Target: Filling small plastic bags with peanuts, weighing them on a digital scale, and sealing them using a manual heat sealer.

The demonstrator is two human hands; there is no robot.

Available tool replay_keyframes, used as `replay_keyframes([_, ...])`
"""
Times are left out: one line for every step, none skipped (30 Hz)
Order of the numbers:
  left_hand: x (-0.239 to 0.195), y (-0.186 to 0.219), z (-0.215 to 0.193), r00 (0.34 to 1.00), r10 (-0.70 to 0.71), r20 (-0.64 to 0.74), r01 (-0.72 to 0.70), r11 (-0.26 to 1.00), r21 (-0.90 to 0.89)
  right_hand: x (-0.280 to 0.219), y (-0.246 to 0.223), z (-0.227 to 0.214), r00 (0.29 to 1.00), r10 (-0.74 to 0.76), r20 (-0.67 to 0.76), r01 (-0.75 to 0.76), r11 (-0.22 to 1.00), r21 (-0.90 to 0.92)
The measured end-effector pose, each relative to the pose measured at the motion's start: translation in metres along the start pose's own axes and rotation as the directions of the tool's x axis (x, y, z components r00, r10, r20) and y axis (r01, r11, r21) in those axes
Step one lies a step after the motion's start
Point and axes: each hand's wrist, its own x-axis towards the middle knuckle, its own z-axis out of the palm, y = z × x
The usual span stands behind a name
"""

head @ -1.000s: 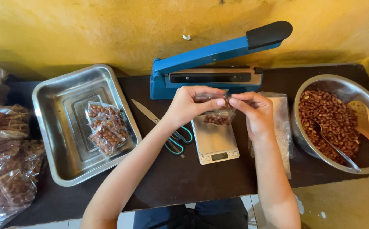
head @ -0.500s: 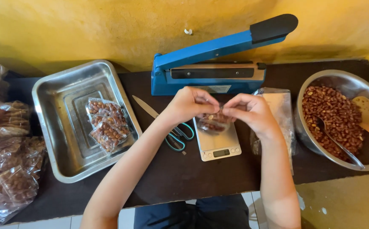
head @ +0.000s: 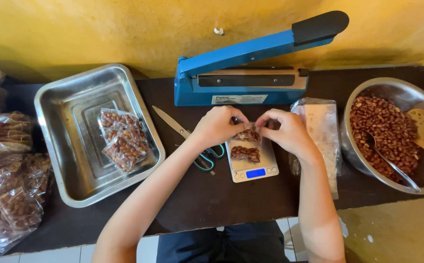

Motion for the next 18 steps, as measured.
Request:
replay_keyframes([-0.003, 0.002, -0.002, 1.000, 0.000, 0.001, 0.000, 1.000, 0.000, 0.000, -0.001, 0.000, 1.000, 0.001, 0.000, -0.001, 1.000, 0.000])
replay_keyframes([-0.007, 0.004, -0.004, 1.000, 0.024, 0.001, -0.024, 1.000, 0.008, 0.000, -0.002, 0.000, 1.000, 0.000, 0.004, 0.000, 1.000, -0.010])
replay_keyframes([-0.011, 0.006, -0.005, 0.999, 0.046, 0.002, -0.046, 0.999, 0.016, -0.001, -0.002, 0.000, 1.000, 0.000, 0.010, 0.001, 1.000, -0.019])
replay_keyframes([-0.009, 0.003, -0.005, 0.999, 0.043, 0.003, -0.043, 0.999, 0.015, -0.002, -0.015, -0.003, 1.000, 0.001, 0.012, -0.001, 1.000, -0.017])
replay_keyframes([-0.007, 0.001, -0.004, 0.998, 0.062, 0.012, -0.062, 0.998, 0.029, -0.004, -0.028, -0.007, 1.000, -0.016, -0.001, 0.016, 0.999, -0.050])
replay_keyframes([-0.005, -0.002, -0.003, 0.997, 0.080, 0.021, -0.081, 0.996, 0.042, -0.006, -0.041, -0.010, 0.999, -0.035, -0.014, 0.033, 0.996, -0.084])
replay_keyframes([-0.005, 0.000, -0.003, 0.997, 0.080, 0.024, -0.081, 0.996, 0.041, -0.006, -0.039, -0.010, 0.999, -0.032, -0.014, 0.030, 0.996, -0.083])
replay_keyframes([-0.006, 0.001, -0.003, 0.997, 0.069, 0.030, -0.070, 0.996, 0.049, -0.006, -0.037, -0.009, 0.999, -0.046, -0.024, 0.043, 0.995, -0.084])
replay_keyframes([-0.007, 0.002, -0.004, 0.998, 0.058, 0.036, -0.060, 0.996, 0.058, -0.005, -0.035, -0.009, 0.998, -0.061, -0.033, 0.058, 0.995, -0.086])
replay_keyframes([-0.006, 0.003, -0.004, 0.998, 0.059, 0.037, -0.061, 0.996, 0.058, -0.002, -0.027, -0.007, 0.998, -0.060, -0.034, 0.057, 0.995, -0.085])
replay_keyframes([-0.006, 0.003, -0.004, 0.997, 0.059, 0.046, -0.062, 0.997, 0.056, 0.000, -0.018, -0.004, 0.997, -0.067, -0.036, 0.063, 0.995, -0.081])
replay_keyframes([-0.006, 0.003, -0.003, 0.997, 0.059, 0.055, -0.062, 0.997, 0.054, 0.002, -0.010, -0.002, 0.997, -0.073, -0.038, 0.070, 0.995, -0.076])
replay_keyframes([-0.007, 0.005, -0.005, 0.997, 0.059, 0.056, -0.062, 0.997, 0.053, 0.002, -0.010, -0.002, 0.997, -0.072, -0.037, 0.069, 0.995, -0.076])
replay_keyframes([-0.008, 0.007, -0.006, 0.997, 0.041, 0.062, -0.045, 0.997, 0.058, 0.002, -0.011, -0.002, 0.996, -0.081, -0.041, 0.078, 0.995, -0.061])
replay_keyframes([-0.010, 0.010, -0.007, 0.997, 0.024, 0.070, -0.029, 0.998, 0.064, 0.002, -0.011, -0.001, 0.995, -0.089, -0.045, 0.087, 0.995, -0.045])
replay_keyframes([-0.011, 0.009, -0.007, 0.997, 0.023, 0.071, -0.028, 0.998, 0.064, -0.002, -0.022, -0.003, 0.995, -0.088, -0.044, 0.086, 0.995, -0.044])
replay_keyframes([-0.011, 0.009, -0.007, 0.998, 0.020, 0.065, -0.023, 0.998, 0.052, -0.005, -0.033, -0.006, 0.995, -0.089, -0.049, 0.087, 0.996, -0.031])
replay_keyframes([-0.011, 0.009, -0.008, 0.998, 0.016, 0.058, -0.019, 0.999, 0.041, -0.008, -0.044, -0.008, 0.994, -0.090, -0.055, 0.089, 0.996, -0.018])
